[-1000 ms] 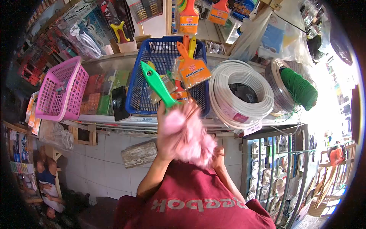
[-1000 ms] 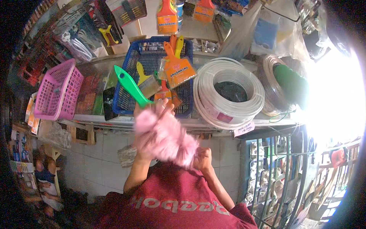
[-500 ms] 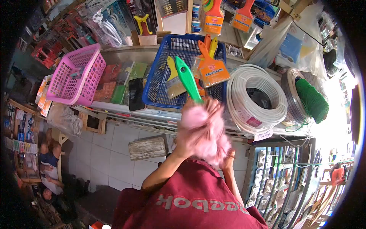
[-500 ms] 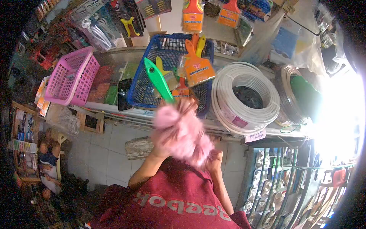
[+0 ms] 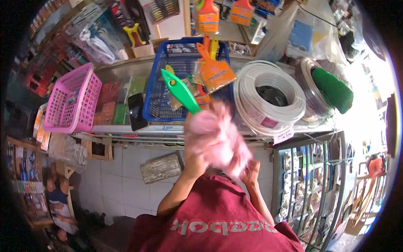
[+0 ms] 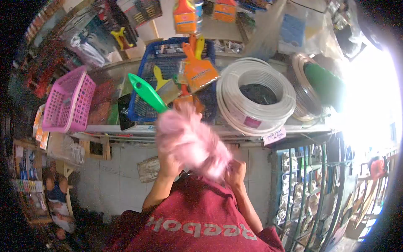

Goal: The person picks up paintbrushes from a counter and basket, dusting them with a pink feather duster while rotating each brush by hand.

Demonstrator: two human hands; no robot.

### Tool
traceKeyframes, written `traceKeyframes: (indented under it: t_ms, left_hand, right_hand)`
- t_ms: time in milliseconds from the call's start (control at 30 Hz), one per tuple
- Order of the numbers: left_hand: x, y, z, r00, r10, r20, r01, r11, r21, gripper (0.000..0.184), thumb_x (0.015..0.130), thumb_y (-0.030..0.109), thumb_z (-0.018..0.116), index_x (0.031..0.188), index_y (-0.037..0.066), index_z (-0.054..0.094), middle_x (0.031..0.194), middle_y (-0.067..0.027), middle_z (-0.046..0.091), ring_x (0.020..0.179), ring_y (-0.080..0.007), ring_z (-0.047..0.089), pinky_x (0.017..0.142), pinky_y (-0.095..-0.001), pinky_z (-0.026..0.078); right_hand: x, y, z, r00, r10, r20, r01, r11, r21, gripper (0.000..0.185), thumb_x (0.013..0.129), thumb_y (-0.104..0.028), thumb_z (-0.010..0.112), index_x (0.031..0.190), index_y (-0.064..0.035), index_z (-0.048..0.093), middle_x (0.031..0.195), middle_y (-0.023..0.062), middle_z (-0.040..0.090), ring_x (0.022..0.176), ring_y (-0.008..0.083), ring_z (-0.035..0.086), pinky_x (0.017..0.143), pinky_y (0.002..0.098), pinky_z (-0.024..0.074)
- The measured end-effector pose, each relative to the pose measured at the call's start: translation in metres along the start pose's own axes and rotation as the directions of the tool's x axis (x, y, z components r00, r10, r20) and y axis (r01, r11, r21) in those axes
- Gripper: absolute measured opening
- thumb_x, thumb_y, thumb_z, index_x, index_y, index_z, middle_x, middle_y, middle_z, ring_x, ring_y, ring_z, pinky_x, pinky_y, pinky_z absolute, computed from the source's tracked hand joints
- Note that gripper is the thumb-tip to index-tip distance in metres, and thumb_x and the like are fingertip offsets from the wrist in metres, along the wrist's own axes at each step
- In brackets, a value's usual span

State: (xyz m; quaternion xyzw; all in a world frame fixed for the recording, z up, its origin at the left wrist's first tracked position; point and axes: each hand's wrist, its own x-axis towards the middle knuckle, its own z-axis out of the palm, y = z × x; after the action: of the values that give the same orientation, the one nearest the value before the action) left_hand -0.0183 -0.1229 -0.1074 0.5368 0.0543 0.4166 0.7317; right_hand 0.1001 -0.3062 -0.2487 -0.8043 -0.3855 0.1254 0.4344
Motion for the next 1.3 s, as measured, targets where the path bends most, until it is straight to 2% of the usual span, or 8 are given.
traceKeyframes:
  t_ms: [133,267,467,533,600,967,1267,1300]
  left_hand:
    - [-0.009,-0.003,0.014,0.999,-0.038,-0.016,0.032,0.957,-0.29,0.069,0.092,0.039,0.047,0.142,0.012,0.009,0.137,-0.0232,0.034,0.124,-0.0342,0.041,0.1,-0.0445,0.036]
    - [-0.015,-0.013,0.013,0.975,-0.221,-0.003,0.185,0.826,-0.533,0.066,0.094,0.036,0.045,0.142,0.01,0.009,0.135,-0.0161,0.038,0.123,-0.0284,0.042,0.101,-0.0449,0.036]
    - [-0.033,-0.015,-0.004,1.0,-0.017,-0.01,0.017,0.998,0.062,0.071,0.092,0.033,0.049,0.144,0.013,0.005,0.146,-0.0183,0.019,0.132,-0.0349,0.026,0.104,-0.0469,0.03]
    - [-0.031,-0.011,-0.001,0.935,-0.347,0.066,0.264,0.56,-0.785,0.078,0.088,0.02,0.057,0.144,0.012,0.004,0.145,-0.0167,0.021,0.134,-0.0325,0.023,0.104,-0.0448,0.031]
    - [-0.043,-0.004,-0.003,0.963,-0.245,-0.112,0.219,0.955,-0.201,0.078,0.087,0.012,0.057,0.144,0.013,0.003,0.143,-0.0156,0.025,0.131,-0.0295,0.029,0.103,-0.0425,0.033]
    - [-0.063,0.02,-0.028,0.944,-0.233,-0.234,0.182,0.958,-0.22,0.073,0.087,0.01,0.054,0.143,0.013,0.007,0.119,-0.0096,0.042,0.106,-0.0193,0.049,0.087,-0.0394,0.049]
    - [-0.065,0.011,-0.057,0.995,0.095,-0.039,-0.073,0.918,0.39,0.072,0.085,0.015,0.06,0.141,0.007,0.014,0.125,-0.0101,0.043,0.112,-0.0222,0.047,0.092,-0.0374,0.044]
    - [-0.066,0.009,-0.05,0.99,-0.014,-0.14,0.034,0.989,0.144,0.073,0.085,0.015,0.06,0.142,0.01,0.013,0.125,-0.0087,0.044,0.114,-0.023,0.047,0.091,-0.0375,0.046]
  right_hand:
    - [-0.006,-0.001,0.011,0.961,0.226,-0.157,-0.125,0.868,0.481,0.016,0.068,0.0,0.052,0.076,0.006,0.064,0.062,0.0062,0.06,0.059,0.0087,0.053,0.051,0.0281,0.0436]
    - [-0.023,-0.02,-0.004,0.991,0.109,-0.071,-0.11,0.994,-0.004,0.018,0.07,-0.015,0.06,0.067,0.0034,0.06,0.056,0.0189,0.055,0.051,0.015,0.056,0.047,0.0354,0.0422]
    - [-0.045,0.002,0.031,0.955,0.146,-0.257,-0.052,0.939,0.34,0.013,0.064,-0.014,0.061,0.067,-0.0013,0.06,0.056,0.0202,0.051,0.045,0.0264,0.051,0.047,0.0364,0.0409]
    - [-0.053,0.004,0.033,0.971,0.154,-0.184,-0.12,0.976,0.182,0.012,0.062,-0.013,0.06,0.062,-0.0006,0.058,0.053,0.0185,0.049,0.043,0.0254,0.048,0.046,0.0371,0.0391]
    - [-0.058,-0.002,0.032,0.932,0.272,-0.24,-0.232,0.956,0.182,0.016,0.062,-0.014,0.061,0.058,-0.0001,0.054,0.051,0.017,0.047,0.042,0.0276,0.045,0.045,0.0373,0.0379]
    - [-0.083,0.018,0.093,0.945,0.234,-0.231,-0.093,0.863,0.496,0.018,0.069,-0.015,0.063,0.063,0.0015,0.058,0.053,0.0147,0.053,0.043,0.0258,0.046,0.046,0.034,0.04]
    - [-0.083,-0.017,0.063,0.984,0.077,-0.163,-0.051,0.986,0.156,0.027,0.068,-0.02,0.066,0.056,0.0011,0.054,0.051,0.0176,0.05,0.039,0.0278,0.046,0.044,0.0367,0.0394]
    - [-0.073,-0.044,0.053,0.981,0.114,-0.157,-0.1,0.99,0.098,0.022,0.068,-0.019,0.065,0.062,0.0007,0.059,0.058,0.0199,0.055,0.046,0.0323,0.053,0.047,0.0355,0.0423]
